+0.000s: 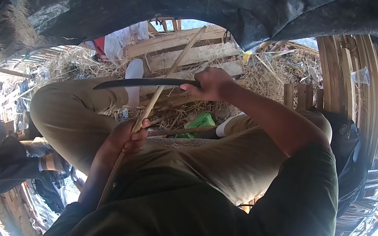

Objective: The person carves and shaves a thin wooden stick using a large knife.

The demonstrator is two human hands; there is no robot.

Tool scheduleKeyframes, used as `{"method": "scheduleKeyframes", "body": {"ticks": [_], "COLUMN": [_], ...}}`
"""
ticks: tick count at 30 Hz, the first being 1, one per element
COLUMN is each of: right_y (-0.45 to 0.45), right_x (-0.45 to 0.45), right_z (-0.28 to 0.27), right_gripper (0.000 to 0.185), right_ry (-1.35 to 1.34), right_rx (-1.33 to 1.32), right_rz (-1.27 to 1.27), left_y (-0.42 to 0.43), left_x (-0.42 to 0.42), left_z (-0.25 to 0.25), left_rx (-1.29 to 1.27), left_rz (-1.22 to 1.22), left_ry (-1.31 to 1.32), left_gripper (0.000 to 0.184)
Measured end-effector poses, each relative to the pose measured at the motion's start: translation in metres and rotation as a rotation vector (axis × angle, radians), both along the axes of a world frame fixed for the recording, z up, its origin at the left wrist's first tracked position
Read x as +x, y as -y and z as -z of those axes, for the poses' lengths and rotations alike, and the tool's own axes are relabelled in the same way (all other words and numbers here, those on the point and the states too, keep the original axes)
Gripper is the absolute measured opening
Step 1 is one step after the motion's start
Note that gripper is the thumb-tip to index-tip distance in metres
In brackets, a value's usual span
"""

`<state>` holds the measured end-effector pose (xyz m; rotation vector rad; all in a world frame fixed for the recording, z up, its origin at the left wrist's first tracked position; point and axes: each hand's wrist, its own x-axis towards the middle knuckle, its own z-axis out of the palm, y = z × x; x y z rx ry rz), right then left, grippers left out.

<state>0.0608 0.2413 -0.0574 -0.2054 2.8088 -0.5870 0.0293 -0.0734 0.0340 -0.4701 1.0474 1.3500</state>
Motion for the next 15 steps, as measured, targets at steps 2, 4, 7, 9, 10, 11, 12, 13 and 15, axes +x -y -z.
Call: {"method": "scheduleKeyframes", "body": {"ticks": [2,4,7,9,10,11,12,13,15], "right_y": [-0.009,-0.038,-0.082,-0.07,-0.057,-0.042,-0.026,-0.017,-0.015], "right_x": [-0.008,-0.018,-0.016,-0.011,-0.007,0.0,0.007,0.012,0.009], "right_z": [-0.011,0.005,0.033,0.021,0.011,0.007,0.004,0.003,0.006], "right_gripper": [0.086,0.088,0.089,0.087,0.085,0.084,0.082,0.081,0.08], "right_ry": [0.235,0.297,0.273,0.326,0.356,0.271,0.185,0.101,0.064], "right_rx": [0.087,0.271,0.205,0.199,0.198,0.162,0.126,0.088,0.053], "right_rz": [0.073,0.235,0.427,0.372,0.344,0.246,0.151,0.057,-0.041], "left_y": [0.004,0.005,0.007,0.009,0.01,0.012,0.013,0.013,0.013], "left_x": [0.008,0.015,0.029,0.033,0.032,0.031,0.029,0.027,0.026], "left_z": [-0.002,-0.004,0.002,0.009,0.008,0.008,0.009,0.009,0.009], "left_rx": [0.005,-0.011,-0.022,0.042,0.05,0.06,0.071,0.084,0.103], "left_rz": [0.015,0.025,0.02,0.006,-0.001,-0.008,-0.014,-0.012,-0.01], "left_ry": [-0.023,-0.047,-0.027,0.046,0.053,0.062,0.07,0.079,0.099], "left_gripper": [0.016,0.017,0.017,0.017,0.017,0.017,0.017,0.018,0.019]}}
